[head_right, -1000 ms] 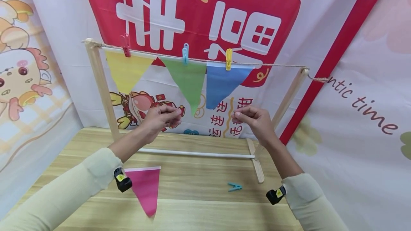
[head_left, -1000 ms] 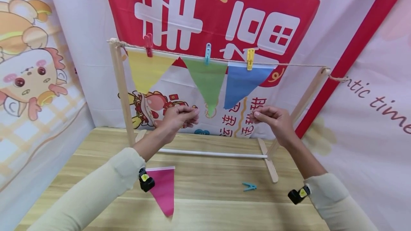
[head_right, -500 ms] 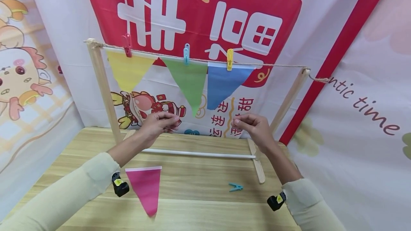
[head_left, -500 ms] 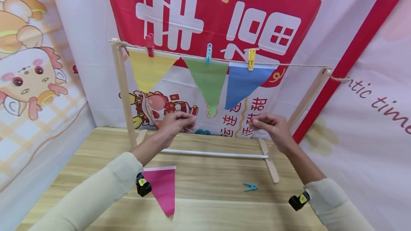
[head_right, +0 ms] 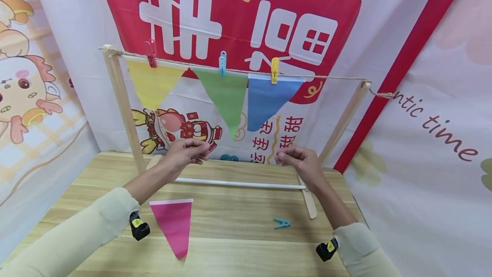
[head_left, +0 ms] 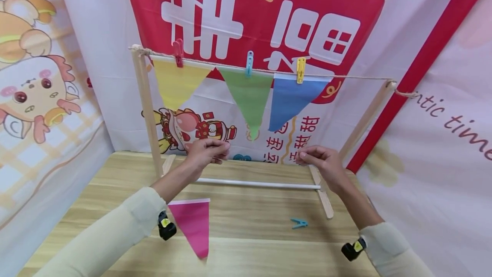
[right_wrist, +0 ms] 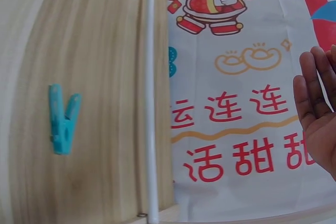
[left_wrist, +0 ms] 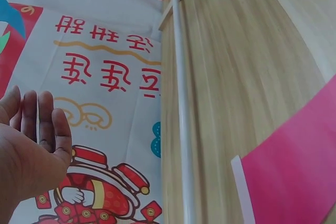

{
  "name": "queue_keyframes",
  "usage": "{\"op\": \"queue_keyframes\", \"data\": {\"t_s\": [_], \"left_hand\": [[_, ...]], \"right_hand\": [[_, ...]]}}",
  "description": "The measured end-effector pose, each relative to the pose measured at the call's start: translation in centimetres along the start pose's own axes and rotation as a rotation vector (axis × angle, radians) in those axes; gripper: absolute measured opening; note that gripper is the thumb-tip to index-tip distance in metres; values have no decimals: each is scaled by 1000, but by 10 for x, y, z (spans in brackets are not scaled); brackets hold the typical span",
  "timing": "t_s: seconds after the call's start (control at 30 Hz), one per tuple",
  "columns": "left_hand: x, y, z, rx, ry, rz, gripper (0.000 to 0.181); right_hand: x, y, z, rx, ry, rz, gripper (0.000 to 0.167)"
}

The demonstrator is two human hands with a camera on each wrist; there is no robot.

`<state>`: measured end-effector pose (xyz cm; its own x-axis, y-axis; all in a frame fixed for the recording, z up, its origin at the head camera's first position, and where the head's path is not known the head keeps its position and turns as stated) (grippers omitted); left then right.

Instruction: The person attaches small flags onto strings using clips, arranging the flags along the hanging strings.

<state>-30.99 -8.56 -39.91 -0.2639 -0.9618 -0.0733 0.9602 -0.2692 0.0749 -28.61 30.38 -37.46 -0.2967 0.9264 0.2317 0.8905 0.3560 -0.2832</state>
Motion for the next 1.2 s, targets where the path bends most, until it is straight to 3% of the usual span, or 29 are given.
{"op": "queue_keyframes", "data": {"t_s": [0.43, 0.6, 0.8, 0.97, 1.2], "left_hand": [[14, 4, -14, -1, -113, -11, 34], [20, 7, -24, -16, -166, -25, 32], [30, 14, -37, -26, -160, -5, 36], [36, 18, -47, 6, -156, 30, 38], [39, 19, -61, 47, -150, 23, 34]], "right_hand": [[-2, 14, 23, -38, -18, 34, 36], [-1, 21, 31, -73, -12, 29, 30], [-1, 27, 41, -91, -3, 18, 32], [-2, 32, 49, -96, -17, -3, 27], [-8, 40, 61, -127, 14, -37, 34]]}}
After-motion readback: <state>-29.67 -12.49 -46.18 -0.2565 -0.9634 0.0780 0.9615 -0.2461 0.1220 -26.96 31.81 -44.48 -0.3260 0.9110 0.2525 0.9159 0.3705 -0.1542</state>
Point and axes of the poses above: each hand's wrist, its own y-axis away from the middle knuckle, its own x-axis out of the back of the hand, z = x × y, the point moved 3 cm from there along -y, towards the middle knuckle, and after that the axes turned 7 degrees about -z, right-handed, at the moved point
